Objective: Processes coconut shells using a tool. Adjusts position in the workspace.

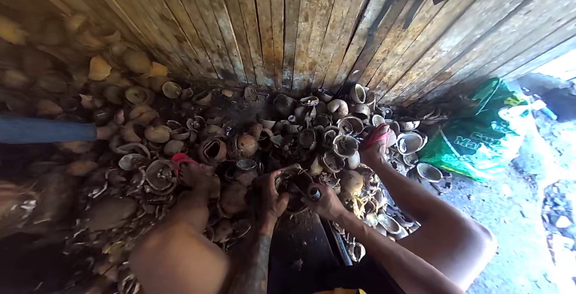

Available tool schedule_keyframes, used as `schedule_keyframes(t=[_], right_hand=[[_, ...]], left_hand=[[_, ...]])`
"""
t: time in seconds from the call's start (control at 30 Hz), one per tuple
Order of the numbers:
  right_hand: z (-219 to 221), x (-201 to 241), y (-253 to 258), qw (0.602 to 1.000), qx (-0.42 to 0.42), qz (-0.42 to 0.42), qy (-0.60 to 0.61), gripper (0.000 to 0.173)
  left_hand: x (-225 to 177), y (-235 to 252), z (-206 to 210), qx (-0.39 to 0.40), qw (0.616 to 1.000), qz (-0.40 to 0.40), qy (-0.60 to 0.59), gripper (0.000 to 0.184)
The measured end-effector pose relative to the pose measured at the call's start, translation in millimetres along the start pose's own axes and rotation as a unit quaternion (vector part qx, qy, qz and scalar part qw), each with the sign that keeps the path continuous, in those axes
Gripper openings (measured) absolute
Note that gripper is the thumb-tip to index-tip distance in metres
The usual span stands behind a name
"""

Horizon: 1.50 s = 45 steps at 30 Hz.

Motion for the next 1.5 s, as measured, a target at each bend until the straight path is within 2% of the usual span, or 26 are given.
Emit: schedule_keyframes(t=[0.1, 0.17, 0.27, 0.37, 0.43, 0.5, 0.6, 0.7, 0.83, 0.97, 1.07, 1.2, 1.4, 1.5], right_hand=[[-40, 0, -22, 0.993, -0.065, 0.096, -0.027, 0.025], [-55, -15, -34, 0.985, -0.088, 0.145, 0.019, 0.02], [-47, -37, -48, 0.944, -0.135, 0.249, 0.167, 0.019], [-28, -46, -48, 0.885, -0.163, 0.348, 0.262, 0.02], [-19, -52, -41, 0.868, -0.162, 0.372, 0.287, 0.018], [-20, -48, -31, 0.898, -0.13, 0.334, 0.255, 0.017], [-48, -21, -15, 0.979, -0.082, 0.171, 0.072, 0.02], [-68, 5, -8, 0.994, -0.07, 0.072, -0.04, 0.027], [-61, -17, -2, 0.995, -0.047, 0.076, -0.041, 0.03], [-55, -33, -9, 0.993, -0.069, 0.097, 0.001, 0.024], [-60, -33, -19, 0.987, -0.092, 0.129, 0.023, 0.017], [-74, -34, -35, 0.972, -0.124, 0.19, 0.058, 0.013], [-75, -29, -70, 0.971, -0.212, 0.113, 0.012, 0.015], [-68, -21, -70, 0.97, -0.228, 0.089, 0.007, 0.015]], left_hand=[[-20, -6, 4, 0.003, 0.992, -0.075, -0.105, 0.064], [-24, -9, 14, -0.001, 0.995, -0.062, -0.072, 0.06], [-15, -11, 20, -0.017, 0.998, -0.054, -0.015, 0.06], [-6, -14, 19, -0.052, 0.996, -0.066, -0.026, 0.046], [-6, -16, 17, -0.076, 0.995, -0.054, -0.017, 0.036], [-6, -16, 12, -0.101, 0.995, -0.027, -0.003, 0.027], [-23, -13, 6, -0.134, 0.989, 0.058, 0.006, 0.023], [-47, -8, 1, -0.148, 0.981, 0.118, 0.042, 0.024], [-44, -3, 12, -0.131, 0.982, 0.136, 0.003, 0.027], [-37, 1, 23, -0.119, 0.986, 0.113, -0.026, 0.047], [-45, 0, 31, -0.108, 0.982, 0.149, -0.038, 0.038], [-56, -7, 46, -0.044, 0.976, 0.193, -0.088, 0.027], [-68, -15, 54, -0.017, 0.967, 0.226, -0.116, 0.022], [-71, -10, 49, -0.002, 0.963, 0.236, -0.134, 0.021]])
Point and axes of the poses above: each hand's wrist, its own y-axis towards the middle knuckle, its own z-axis out of the palm, x = y × z, the point moved 6 cm from there along y, towards the middle knuckle, and after that the axes turned 11 degrees about -x, right-handed, at the moved point
